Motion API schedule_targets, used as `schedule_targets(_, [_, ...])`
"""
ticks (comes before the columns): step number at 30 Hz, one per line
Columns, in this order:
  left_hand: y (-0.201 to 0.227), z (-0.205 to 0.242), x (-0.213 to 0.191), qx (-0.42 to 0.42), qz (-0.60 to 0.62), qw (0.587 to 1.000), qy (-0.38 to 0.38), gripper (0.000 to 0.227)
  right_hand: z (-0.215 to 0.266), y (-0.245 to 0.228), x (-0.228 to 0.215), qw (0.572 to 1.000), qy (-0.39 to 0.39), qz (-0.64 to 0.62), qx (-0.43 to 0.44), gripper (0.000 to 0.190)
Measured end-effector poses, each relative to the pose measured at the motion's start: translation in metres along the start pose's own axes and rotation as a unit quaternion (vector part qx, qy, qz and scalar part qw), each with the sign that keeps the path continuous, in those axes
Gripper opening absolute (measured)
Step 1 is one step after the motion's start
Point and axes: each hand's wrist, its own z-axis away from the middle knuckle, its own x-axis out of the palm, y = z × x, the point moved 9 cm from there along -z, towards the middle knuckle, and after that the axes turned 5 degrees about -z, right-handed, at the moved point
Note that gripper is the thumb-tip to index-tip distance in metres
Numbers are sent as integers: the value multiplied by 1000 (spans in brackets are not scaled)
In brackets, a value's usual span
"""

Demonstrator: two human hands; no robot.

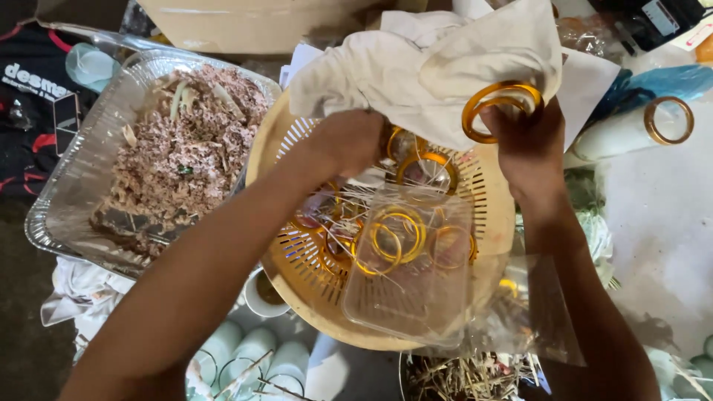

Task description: The person unpacks yellow plastic rings and wicks from a basket, then repeatedly picks wicks and inserts them into small green cylindrical containers arranged on a table. The person handles the wicks and containers by hand, placing each wick into a container one at a time.

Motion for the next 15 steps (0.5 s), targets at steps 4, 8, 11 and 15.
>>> schedule_targets(4, [-12,17,-28,5,65,998,15,39,-3,10,-2,1000,-6,-10,6,39])
schedule_targets(8, [-16,34,-50,-4,232,968,90,36,-3,4,4,1000,-17,3,-12,36])
schedule_targets(11, [-25,24,-44,-21,311,943,114,30,-3,1,6,1000,-17,12,3,35])
schedule_targets(15, [-38,14,-37,-11,334,928,164,33,-6,16,3,1000,-11,7,21,34])
